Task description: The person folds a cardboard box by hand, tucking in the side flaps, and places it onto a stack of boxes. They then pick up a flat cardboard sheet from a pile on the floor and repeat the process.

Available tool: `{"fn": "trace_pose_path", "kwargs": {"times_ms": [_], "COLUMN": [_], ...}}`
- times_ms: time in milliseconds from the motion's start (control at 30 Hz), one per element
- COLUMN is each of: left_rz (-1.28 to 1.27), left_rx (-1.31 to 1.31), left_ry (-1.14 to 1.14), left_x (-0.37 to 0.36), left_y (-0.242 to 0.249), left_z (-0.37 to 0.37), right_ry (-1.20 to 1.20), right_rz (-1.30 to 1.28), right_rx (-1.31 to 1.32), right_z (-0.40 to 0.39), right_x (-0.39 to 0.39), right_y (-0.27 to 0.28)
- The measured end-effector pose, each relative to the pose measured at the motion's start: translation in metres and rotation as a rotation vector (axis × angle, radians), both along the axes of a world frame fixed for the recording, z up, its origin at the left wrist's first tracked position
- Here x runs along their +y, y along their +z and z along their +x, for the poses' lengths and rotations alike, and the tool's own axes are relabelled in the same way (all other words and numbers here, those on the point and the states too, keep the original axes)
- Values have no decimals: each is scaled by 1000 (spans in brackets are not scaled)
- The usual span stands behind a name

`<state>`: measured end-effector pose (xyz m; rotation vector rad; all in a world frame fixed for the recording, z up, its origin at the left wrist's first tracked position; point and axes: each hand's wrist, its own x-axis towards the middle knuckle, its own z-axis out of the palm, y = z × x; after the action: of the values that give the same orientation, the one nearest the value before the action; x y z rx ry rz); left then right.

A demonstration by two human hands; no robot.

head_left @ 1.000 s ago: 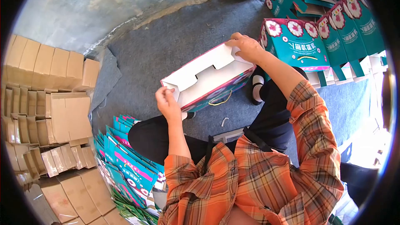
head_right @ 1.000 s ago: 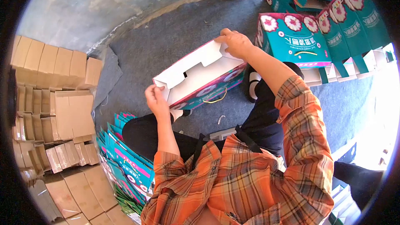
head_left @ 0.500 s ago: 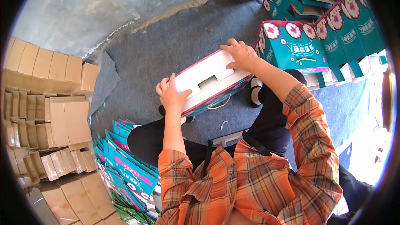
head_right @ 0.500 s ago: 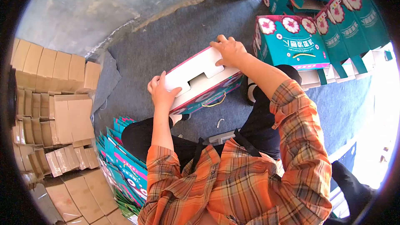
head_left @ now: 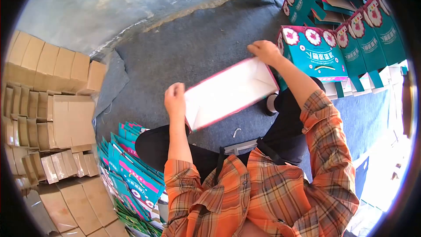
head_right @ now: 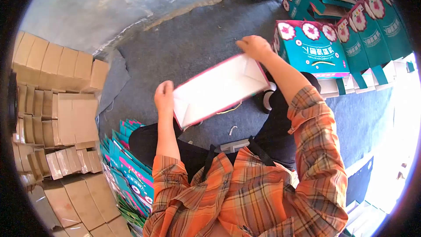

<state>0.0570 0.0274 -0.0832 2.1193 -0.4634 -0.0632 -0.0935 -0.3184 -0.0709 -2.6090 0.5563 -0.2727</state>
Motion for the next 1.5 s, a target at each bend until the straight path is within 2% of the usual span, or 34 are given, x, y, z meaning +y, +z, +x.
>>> {"fn": "trace_pose_path", "kwargs": {"times_ms": [33,67,133,167,200,233,267,333,400,467,500,533,600,633,667,733,800,867,933,1000,1033,1067,1100,1133,1167,1200,1333,1400,1433,1467,1500], "left_rz": [-147,-270,-301,-308,-313,-291,-293,-345,-276,-308,-367,-370,-391,-512,-511,-633,-633,-659,-607,-559,-422,-284,-142,-139,-224,-308,-352,-307,-319,-332,-333], "left_rx": [269,602,890,1070,1249,1274,1274,1377,1303,1078,970,969,790,787,786,981,988,1001,1016,1032,1056,1075,1024,1026,956,886,725,686,640,594,594], "left_ry": [100,216,194,130,60,198,196,-33,-48,-44,-104,-102,-8,-27,-28,93,125,172,221,278,233,184,188,187,157,129,212,171,153,137,141], "left_x": [11,17,45,51,42,35,41,54,49,44,43,42,35,34,35,40,43,45,52,59,62,64,62,58,54,49,40,34,27,23,26], "left_y": [-13,-2,-44,-60,-49,-37,-48,-79,-47,-30,-29,-26,-6,-11,-12,-14,-19,-24,-42,-68,-80,-87,-82,-78,-77,-70,-37,-13,-2,3,-14], "left_z": [9,3,11,7,-5,-17,-11,5,0,-9,-10,-11,-17,-15,-13,-10,-12,-11,-5,-2,-1,-1,-6,-8,-9,-12,-12,-18,-24,-27,-20], "right_ry": [-173,-343,-258,-323,-268,-258,-250,-224,-190,-199,-227,-224,-352,-318,-319,-251,-181,-117,-132,-41,-23,-21,56,132,48,48,111,160,162,73,-17], "right_rz": [314,627,654,797,917,927,938,875,816,774,918,917,998,1021,1022,1059,1067,941,975,740,579,582,299,12,22,24,61,-61,-61,232,523], "right_rx": [103,210,336,474,546,573,601,614,628,272,249,250,108,150,148,231,300,417,431,505,601,604,720,825,838,843,681,407,408,287,160], "right_z": [-8,-16,-25,-31,-37,-37,-38,-37,-36,-39,-40,-42,-45,-48,-49,-53,-54,-56,-57,-60,-60,-60,-60,-61,-62,-61,-52,-50,-49,-44,-40], "right_x": [-5,-1,-15,-11,-4,-3,-2,0,4,4,1,0,5,1,1,2,3,10,8,13,15,14,14,10,21,17,-3,-8,-8,-4,1], "right_y": [4,20,-12,-18,-9,-9,-11,-4,1,6,10,13,30,34,36,38,29,18,-6,-14,-14,-23,-36,-47,-21,-24,-26,-17,-12,-2,7]}}
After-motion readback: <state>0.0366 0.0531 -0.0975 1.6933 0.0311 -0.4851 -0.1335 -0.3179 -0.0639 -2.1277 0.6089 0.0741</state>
